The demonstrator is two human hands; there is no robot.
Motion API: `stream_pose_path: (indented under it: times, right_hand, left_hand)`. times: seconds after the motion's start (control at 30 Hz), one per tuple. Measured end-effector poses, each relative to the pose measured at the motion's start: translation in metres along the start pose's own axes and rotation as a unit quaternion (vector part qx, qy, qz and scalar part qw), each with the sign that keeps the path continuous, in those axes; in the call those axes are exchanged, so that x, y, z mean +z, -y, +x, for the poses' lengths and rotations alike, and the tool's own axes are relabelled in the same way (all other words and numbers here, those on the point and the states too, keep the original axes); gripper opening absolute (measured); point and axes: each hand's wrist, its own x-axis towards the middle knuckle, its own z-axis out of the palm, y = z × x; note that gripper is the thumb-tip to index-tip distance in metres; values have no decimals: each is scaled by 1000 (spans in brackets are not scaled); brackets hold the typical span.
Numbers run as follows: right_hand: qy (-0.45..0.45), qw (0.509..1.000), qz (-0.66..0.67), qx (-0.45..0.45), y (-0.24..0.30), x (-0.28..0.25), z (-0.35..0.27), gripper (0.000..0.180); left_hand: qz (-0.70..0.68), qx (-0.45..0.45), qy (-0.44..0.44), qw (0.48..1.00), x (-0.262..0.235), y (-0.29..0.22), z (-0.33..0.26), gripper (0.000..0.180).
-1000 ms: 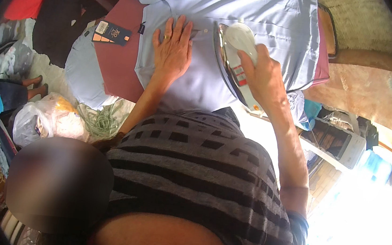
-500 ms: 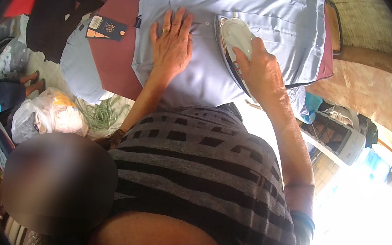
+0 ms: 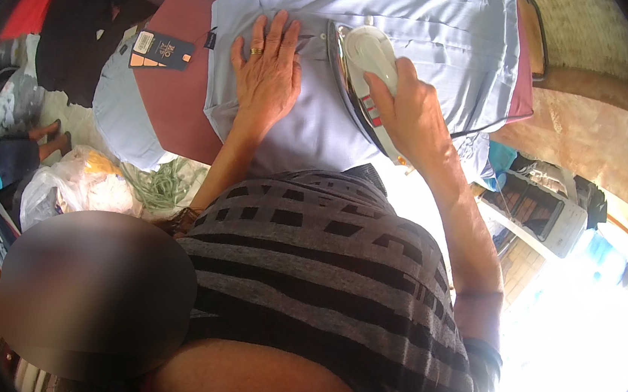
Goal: The person irons a light blue button-down shirt using a white and red steam iron on a padded board. The person spreads the shirt flat, irons the front panels and collar, and then picks up the shirt to reposition it for further ironing.
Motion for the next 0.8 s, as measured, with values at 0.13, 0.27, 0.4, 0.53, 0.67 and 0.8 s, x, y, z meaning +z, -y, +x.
stream_pose_path:
  times: [0.13,0.27,0.4,0.53,0.67,0.8]
  right_hand:
    - [-11,1000,-27,-9,0,1,10,33]
    - [-17,998,-59,-17,-7,-2,9,34]
    - [-5,996,-84,-13,-10,-12,3,34]
    - [4,998,-66,-8,-12,-16,-8,34]
    - [23,996,-52,62,-36,-32,-32,32]
    - [44,988,48,141,-95,-70,-63,33]
  left_hand:
    - [3,8,-4,1000,1,-1,1,51]
    - [3,6,-2,1000,-1,2,1,51]
    - [6,5,2,1000,-2,1,0,51]
    - [-7,3,2,1000,-1,-3,3,52]
    - [-13,2,-17,1000,-2,-6,3,54]
    - [-64,-12,-62,996,-2,-3,0,58]
